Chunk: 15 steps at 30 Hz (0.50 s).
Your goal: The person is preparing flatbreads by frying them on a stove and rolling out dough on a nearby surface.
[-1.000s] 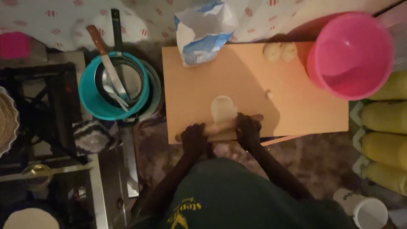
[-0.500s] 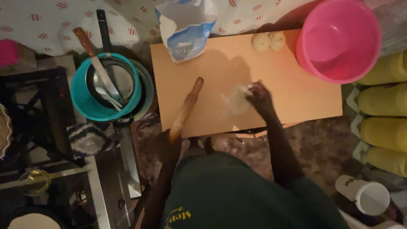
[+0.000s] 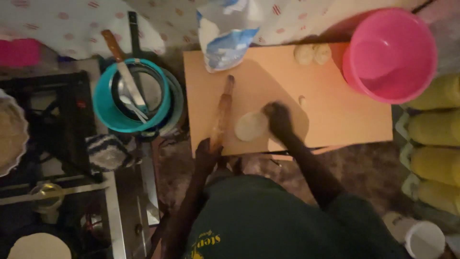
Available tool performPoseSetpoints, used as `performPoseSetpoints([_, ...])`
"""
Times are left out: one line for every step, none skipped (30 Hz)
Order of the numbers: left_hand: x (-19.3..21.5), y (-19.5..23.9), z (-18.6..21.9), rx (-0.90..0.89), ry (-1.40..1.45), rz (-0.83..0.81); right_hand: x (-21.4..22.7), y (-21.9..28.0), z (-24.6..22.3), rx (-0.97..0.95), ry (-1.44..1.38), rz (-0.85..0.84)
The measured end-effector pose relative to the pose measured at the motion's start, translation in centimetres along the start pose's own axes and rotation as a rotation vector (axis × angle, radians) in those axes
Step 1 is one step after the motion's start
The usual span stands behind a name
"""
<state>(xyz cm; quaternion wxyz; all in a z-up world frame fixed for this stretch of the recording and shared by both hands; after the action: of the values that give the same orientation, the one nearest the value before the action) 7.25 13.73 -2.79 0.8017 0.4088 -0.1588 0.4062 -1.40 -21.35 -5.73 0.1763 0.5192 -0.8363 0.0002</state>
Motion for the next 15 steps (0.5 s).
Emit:
performPoseSetpoints([-0.5,-0.9,-1.4,-0.062,-0.052,-0.026,2.0,-1.5,-3.3,0.359,0.348,0.163])
performPoseSetpoints([-1.1,-2.1,-2.6,-0.123,-0.101,-0.046,3.7,-2.9,-6.6,0.725,0.691,0.332])
performPoseSetpoints([-1.2,-2.4,-2.3,-0.127,-0.093,-0.022,3.8,-4.6,-11.8,0.752,0.687,0.331])
performPoseSetpoints([-1.4,-2.5,-2.2,-0.118,-0.059,-0.008,3.9,-5.4,-17.1,0.899,0.651,0.366])
performPoseSetpoints([-1.6,-2.5,-2.1,-0.110,-0.024,0.006,3.9,-6.0,-22.4,1.045,0.611,0.399])
performPoseSetpoints([-0.6,-1.8,-0.9,-0.110,-0.022,0.017,3.2,-7.4,-25.8,1.056,0.605,0.397])
performPoseSetpoints([0.4,-1.2,0.5,-0.136,-0.090,0.024,2.2,-9.0,-29.2,1.055,0.576,0.244])
performPoseSetpoints([1.2,-0.3,1.8,-0.160,-0.155,0.028,1.2,-10.4,-32.5,1.047,0.548,0.088])
performPoseSetpoints([0.9,-0.2,1.3,-0.157,-0.151,0.037,0.1,-13.9,-32.3,1.056,0.546,0.083])
performPoseSetpoints([0.6,-0.5,0.8,-0.117,-0.139,0.032,-1.4,-18.1,-31.6,0.859,0.798,-0.099])
performPoseSetpoints([0.3,-0.8,0.3,-0.078,-0.126,0.026,-2.7,-22.1,-30.8,0.644,1.037,-0.279])
performPoseSetpoints([1.3,0.0,1.5,-0.078,-0.124,0.033,-3.4,-23.5,-30.9,0.651,1.037,-0.279])
performPoseSetpoints([2.2,0.7,2.7,-0.079,-0.096,0.001,-3.9,-25.3,-30.2,0.350,1.044,-0.377])
performPoseSetpoints([3.1,1.6,3.5,-0.079,-0.073,-0.038,-4.5,-26.5,-29.0,0.041,1.030,-0.468])
performPoseSetpoints([3.6,1.9,4.0,-0.077,-0.077,-0.037,-5.2,-27.5,-28.1,0.042,1.026,-0.469])
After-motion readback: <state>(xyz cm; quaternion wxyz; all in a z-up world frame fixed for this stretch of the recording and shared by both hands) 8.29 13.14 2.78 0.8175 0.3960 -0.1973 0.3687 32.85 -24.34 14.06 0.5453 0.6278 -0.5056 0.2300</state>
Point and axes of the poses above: each hand's wrist, its own y-axis away from the middle knuckle, its own x-axis out of the back of the hand, z = x × y, the point moved 3 cm from there along -y, towards the middle knuckle, and after that the axes turned 15 degrees about -y, right-handed, at the moved point
